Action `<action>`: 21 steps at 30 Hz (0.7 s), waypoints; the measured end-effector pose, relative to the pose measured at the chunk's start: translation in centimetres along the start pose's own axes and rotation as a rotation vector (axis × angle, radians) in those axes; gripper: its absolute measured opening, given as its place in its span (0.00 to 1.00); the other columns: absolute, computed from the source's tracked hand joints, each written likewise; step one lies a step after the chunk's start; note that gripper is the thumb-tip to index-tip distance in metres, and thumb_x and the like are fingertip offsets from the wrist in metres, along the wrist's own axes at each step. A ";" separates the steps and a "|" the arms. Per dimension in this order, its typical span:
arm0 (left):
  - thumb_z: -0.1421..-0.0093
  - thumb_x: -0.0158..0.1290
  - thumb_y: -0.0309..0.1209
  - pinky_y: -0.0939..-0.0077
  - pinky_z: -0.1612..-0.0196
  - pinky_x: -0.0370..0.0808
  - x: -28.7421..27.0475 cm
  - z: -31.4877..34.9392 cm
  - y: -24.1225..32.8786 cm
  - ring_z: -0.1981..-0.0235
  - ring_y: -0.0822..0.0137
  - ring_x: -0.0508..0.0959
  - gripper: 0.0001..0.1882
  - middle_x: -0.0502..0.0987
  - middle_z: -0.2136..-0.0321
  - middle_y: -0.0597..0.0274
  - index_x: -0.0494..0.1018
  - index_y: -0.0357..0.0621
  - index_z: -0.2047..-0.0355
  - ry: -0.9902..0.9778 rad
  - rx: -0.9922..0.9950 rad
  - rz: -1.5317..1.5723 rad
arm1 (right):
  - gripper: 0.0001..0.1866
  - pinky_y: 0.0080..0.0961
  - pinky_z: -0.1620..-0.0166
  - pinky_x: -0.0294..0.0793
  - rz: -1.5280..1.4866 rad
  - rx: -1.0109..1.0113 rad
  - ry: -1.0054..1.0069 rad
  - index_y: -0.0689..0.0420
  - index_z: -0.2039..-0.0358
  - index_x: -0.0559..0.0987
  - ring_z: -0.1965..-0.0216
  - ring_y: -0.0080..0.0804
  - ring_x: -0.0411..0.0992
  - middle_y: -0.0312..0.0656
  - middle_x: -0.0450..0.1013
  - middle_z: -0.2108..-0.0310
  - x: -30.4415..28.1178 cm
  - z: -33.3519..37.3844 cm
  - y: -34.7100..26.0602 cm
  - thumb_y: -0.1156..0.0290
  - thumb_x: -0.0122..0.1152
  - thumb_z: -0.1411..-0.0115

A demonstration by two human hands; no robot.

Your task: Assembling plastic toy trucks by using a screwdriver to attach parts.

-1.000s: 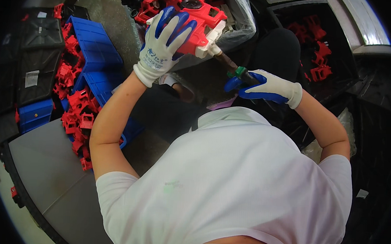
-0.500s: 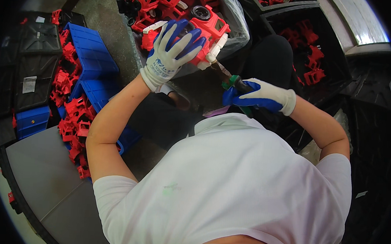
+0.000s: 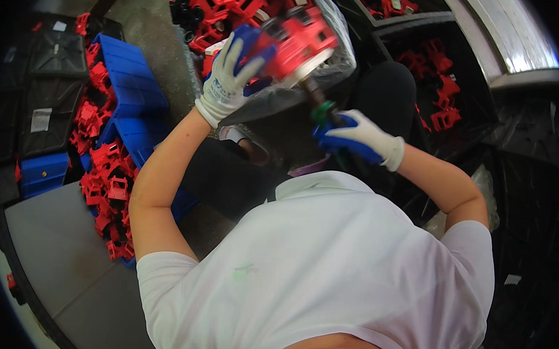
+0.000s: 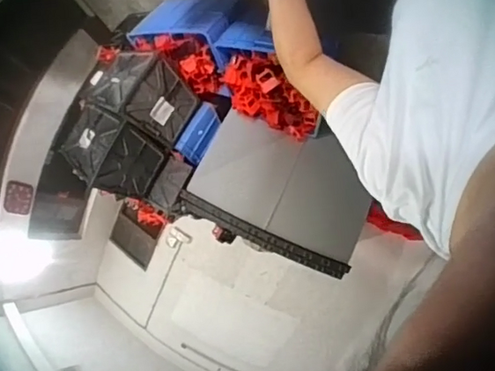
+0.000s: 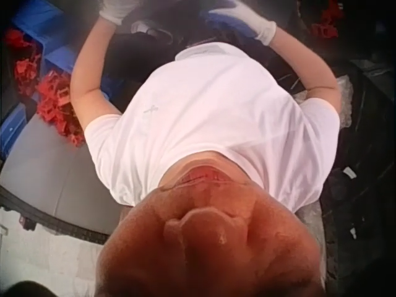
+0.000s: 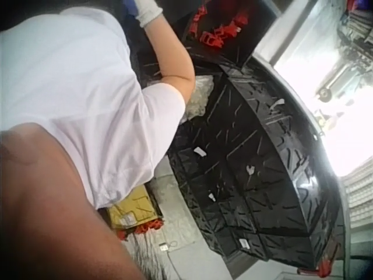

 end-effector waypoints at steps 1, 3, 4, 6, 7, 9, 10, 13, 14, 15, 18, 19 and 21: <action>0.57 0.66 0.35 0.56 0.38 0.62 -1.1 -0.5 -0.8 0.38 0.46 0.61 0.42 0.60 0.40 0.46 0.62 0.47 0.40 0.054 -0.147 0.174 | 0.15 0.23 0.58 0.75 0.005 -0.054 0.063 0.66 0.57 0.77 0.62 0.27 0.75 0.43 0.76 0.63 -1.5 -0.1 -2.3 0.68 0.59 0.41; 0.55 0.65 0.36 0.55 0.41 0.65 -1.3 2.1 -5.1 0.40 0.44 0.62 0.43 0.60 0.40 0.45 0.59 0.45 0.39 -0.041 -0.329 -0.060 | 0.15 0.23 0.55 0.73 0.488 -0.119 0.041 0.63 0.55 0.77 0.61 0.28 0.75 0.42 0.76 0.62 -5.6 -0.2 -8.1 0.67 0.47 0.35; 0.53 0.65 0.37 0.55 0.42 0.66 -0.5 4.5 -7.7 0.41 0.42 0.63 0.42 0.60 0.40 0.44 0.59 0.45 0.39 -0.122 -0.469 -0.141 | 0.16 0.24 0.50 0.71 0.495 -0.285 0.161 0.61 0.52 0.76 0.57 0.28 0.74 0.41 0.75 0.58 -7.8 -0.2 -11.2 0.67 0.43 0.33; 0.51 0.62 0.43 0.58 0.43 0.67 2.8 8.6 -12.9 0.44 0.43 0.67 0.39 0.65 0.43 0.40 0.62 0.41 0.41 -0.319 -0.838 -0.067 | 0.19 0.28 0.46 0.70 0.177 -0.370 0.202 0.59 0.45 0.72 0.53 0.28 0.72 0.38 0.75 0.55 -12.1 -0.5 -13.4 0.62 0.43 0.31; 0.50 0.61 0.45 0.60 0.44 0.67 4.5 10.0 -14.7 0.45 0.45 0.69 0.37 0.68 0.46 0.39 0.65 0.40 0.43 -0.394 -1.008 0.092 | 0.20 0.27 0.47 0.70 0.118 -0.380 0.212 0.59 0.46 0.72 0.53 0.27 0.72 0.38 0.74 0.55 -14.2 -0.7 -13.6 0.61 0.44 0.31; 0.51 0.61 0.50 0.64 0.45 0.70 7.3 11.8 -16.2 0.48 0.51 0.74 0.35 0.74 0.52 0.38 0.71 0.37 0.49 -0.465 -1.253 0.402 | 0.20 0.25 0.48 0.71 -0.029 -0.289 0.250 0.60 0.47 0.73 0.54 0.27 0.72 0.38 0.74 0.54 -15.2 -1.3 -13.1 0.60 0.46 0.32; 0.54 0.61 0.52 0.62 0.43 0.68 9.0 15.8 -19.1 0.45 0.49 0.71 0.42 0.71 0.49 0.39 0.67 0.35 0.46 -0.507 -1.321 0.268 | 0.20 0.24 0.49 0.71 -0.118 -0.188 0.247 0.60 0.47 0.73 0.54 0.26 0.72 0.38 0.74 0.54 -13.4 -1.8 -12.6 0.60 0.46 0.32; 0.58 0.61 0.58 0.56 0.41 0.66 13.1 16.5 -19.6 0.43 0.43 0.68 0.54 0.66 0.44 0.40 0.56 0.36 0.40 -0.524 -1.374 -0.040 | 0.18 0.20 0.61 0.71 0.262 -0.133 0.292 0.59 0.51 0.76 0.66 0.21 0.72 0.36 0.73 0.66 -9.2 -1.9 -11.4 0.62 0.49 0.35; 0.59 0.61 0.60 0.57 0.42 0.67 13.8 17.2 -20.1 0.43 0.44 0.68 0.53 0.65 0.43 0.40 0.58 0.37 0.41 -0.561 -1.430 -0.026 | 0.17 0.19 0.65 0.70 0.123 -0.149 0.321 0.59 0.52 0.77 0.70 0.21 0.70 0.35 0.72 0.68 -8.2 -2.7 -10.0 0.63 0.53 0.37; 0.59 0.62 0.59 0.56 0.43 0.68 13.6 15.6 -18.8 0.44 0.47 0.69 0.51 0.66 0.43 0.43 0.59 0.41 0.41 -0.579 -1.504 -0.101 | 0.17 0.16 0.73 0.67 0.066 -0.068 0.249 0.59 0.54 0.78 0.77 0.18 0.67 0.32 0.71 0.74 -7.5 -2.7 -8.7 0.63 0.58 0.39; 0.60 0.66 0.53 0.56 0.44 0.68 12.6 17.0 -19.2 0.44 0.48 0.69 0.47 0.65 0.43 0.45 0.61 0.49 0.42 -0.452 -1.545 -0.012 | 0.18 0.21 0.66 0.72 0.380 -0.014 0.183 0.55 0.54 0.78 0.70 0.24 0.72 0.36 0.74 0.69 -5.7 -4.0 -6.6 0.60 0.62 0.42; 0.61 0.67 0.52 0.56 0.43 0.67 12.2 16.3 -18.7 0.43 0.47 0.67 0.47 0.64 0.43 0.45 0.61 0.50 0.43 -0.416 -1.485 -0.019 | 0.19 0.24 0.59 0.71 0.593 -0.134 0.214 0.54 0.53 0.77 0.63 0.31 0.72 0.40 0.73 0.63 -5.3 -4.1 -6.9 0.59 0.62 0.43; 0.62 0.67 0.52 0.55 0.42 0.65 10.7 14.7 -17.8 0.43 0.45 0.66 0.46 0.65 0.45 0.44 0.63 0.51 0.44 -0.331 -1.265 -0.072 | 0.22 0.31 0.47 0.68 0.968 -0.295 0.267 0.55 0.51 0.75 0.49 0.41 0.68 0.47 0.69 0.52 -3.7 -3.9 -8.2 0.59 0.64 0.44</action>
Point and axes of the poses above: each hand's wrist, its own z-axis away from the middle knuckle, its own x-axis out of the palm, y = z × x, the point moved 6 cm from there along -z, towards the middle knuckle
